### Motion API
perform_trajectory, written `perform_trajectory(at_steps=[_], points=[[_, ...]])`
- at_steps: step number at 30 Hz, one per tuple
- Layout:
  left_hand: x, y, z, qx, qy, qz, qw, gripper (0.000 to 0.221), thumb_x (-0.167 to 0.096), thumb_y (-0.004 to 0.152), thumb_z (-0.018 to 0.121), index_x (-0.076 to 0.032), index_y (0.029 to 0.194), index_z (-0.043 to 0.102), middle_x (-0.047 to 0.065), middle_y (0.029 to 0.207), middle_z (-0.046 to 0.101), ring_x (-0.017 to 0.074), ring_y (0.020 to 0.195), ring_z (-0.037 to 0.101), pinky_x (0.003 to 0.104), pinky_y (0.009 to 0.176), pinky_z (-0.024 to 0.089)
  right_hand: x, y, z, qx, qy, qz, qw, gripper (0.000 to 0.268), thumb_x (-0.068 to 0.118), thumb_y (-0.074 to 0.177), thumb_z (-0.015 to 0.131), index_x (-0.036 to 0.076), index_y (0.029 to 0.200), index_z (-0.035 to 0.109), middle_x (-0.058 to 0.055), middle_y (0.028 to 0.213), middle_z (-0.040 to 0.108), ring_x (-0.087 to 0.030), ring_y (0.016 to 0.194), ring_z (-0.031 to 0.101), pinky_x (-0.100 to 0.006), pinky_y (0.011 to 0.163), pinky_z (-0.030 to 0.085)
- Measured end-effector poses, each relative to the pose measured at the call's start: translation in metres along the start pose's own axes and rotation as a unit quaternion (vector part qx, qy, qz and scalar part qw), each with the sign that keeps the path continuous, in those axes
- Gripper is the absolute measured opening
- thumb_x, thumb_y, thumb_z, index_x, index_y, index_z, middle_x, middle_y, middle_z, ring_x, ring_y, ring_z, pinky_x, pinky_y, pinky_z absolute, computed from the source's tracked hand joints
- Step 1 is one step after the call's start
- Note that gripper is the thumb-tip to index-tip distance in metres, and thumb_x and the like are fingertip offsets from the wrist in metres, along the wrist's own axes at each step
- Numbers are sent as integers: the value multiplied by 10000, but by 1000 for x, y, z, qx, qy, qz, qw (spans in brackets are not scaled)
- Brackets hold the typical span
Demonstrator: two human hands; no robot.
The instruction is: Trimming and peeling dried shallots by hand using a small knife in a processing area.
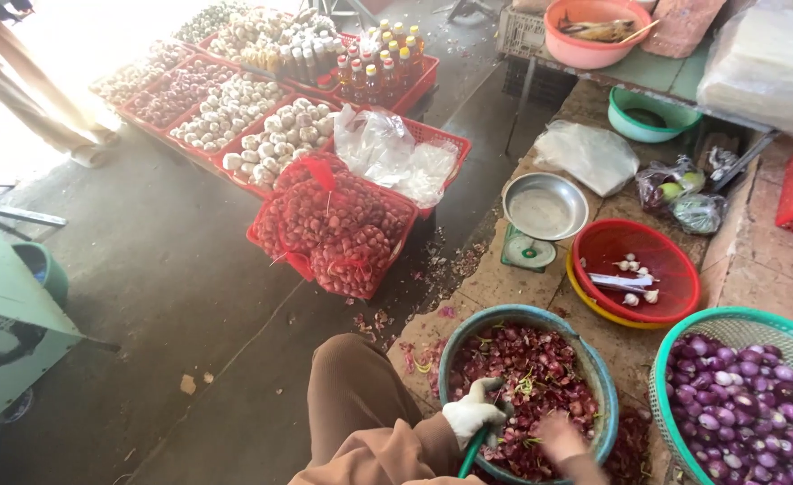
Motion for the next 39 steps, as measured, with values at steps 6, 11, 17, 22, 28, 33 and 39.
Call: perform_trajectory(at_steps=[6,11,17,22,28,33,39], points=[[-15,-30,10,-56,16,-83,995,777,-62,857,511,-250,1591,337,79,971,727,91,514,617,173,361,518,71,19,113,188,382,239,873,1021,764,865,697,351,1614,139,-174,1552,253,-381,1350,502,-513,1090,500],[19,7,-9,-8,-51,-64,997,749,-42,952,415,-274,1649,266,152,1051,669,144,537,591,225,366,534,37,1,43,40,494,292,818,704,62,902,577,398,1482,361,-120,1388,389,-359,1094,705,-466,1005,589],[28,18,-27,-11,-156,-54,986,715,-35,992,404,-263,1652,251,228,1009,671,229,479,587,328,345,551,-15,16,31,-60,614,335,712,598,61,948,645,270,1495,522,-99,1428,528,-220,910,701,-350,824,631],[24,14,-26,-26,-121,-60,990,677,-63,1004,396,-250,1642,270,203,1041,678,189,520,582,276,372,524,-49,-27,-34,-107,738,273,607,815,70,927,684,340,1592,297,-85,1635,287,-334,1346,404,-565,1094,415],[35,26,-38,-32,-137,-55,988,647,-94,1018,422,-208,1641,291,194,964,692,187,480,566,278,358,494,-19,58,141,125,516,341,776,660,269,962,659,237,1553,364,-98,1466,532,-286,1171,658,-437,957,578],[72,45,-66,-132,-162,-105,972,538,-23,965,489,-181,1478,460,153,923,686,171,510,532,277,362,452,6,86,169,196,417,355,813,653,227,907,719,291,1485,421,-59,1505,437,-291,1342,557,-448,1104,520],[99,53,-95,-182,-200,-108,957,698,39,955,482,-272,1559,322,201,983,693,199,540,534,299,380,447,15,88,176,276,402,289,824,793,476,907,735,365,1583,335,-12,1520,520,-205,1381,576,-432,1121,520]])
Point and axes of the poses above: each hand's wrist, its own y-axis towards the middle knuckle, its own z-axis out of the palm, x = y × z, the point moved 8 cm from there along y, towards the middle knuckle
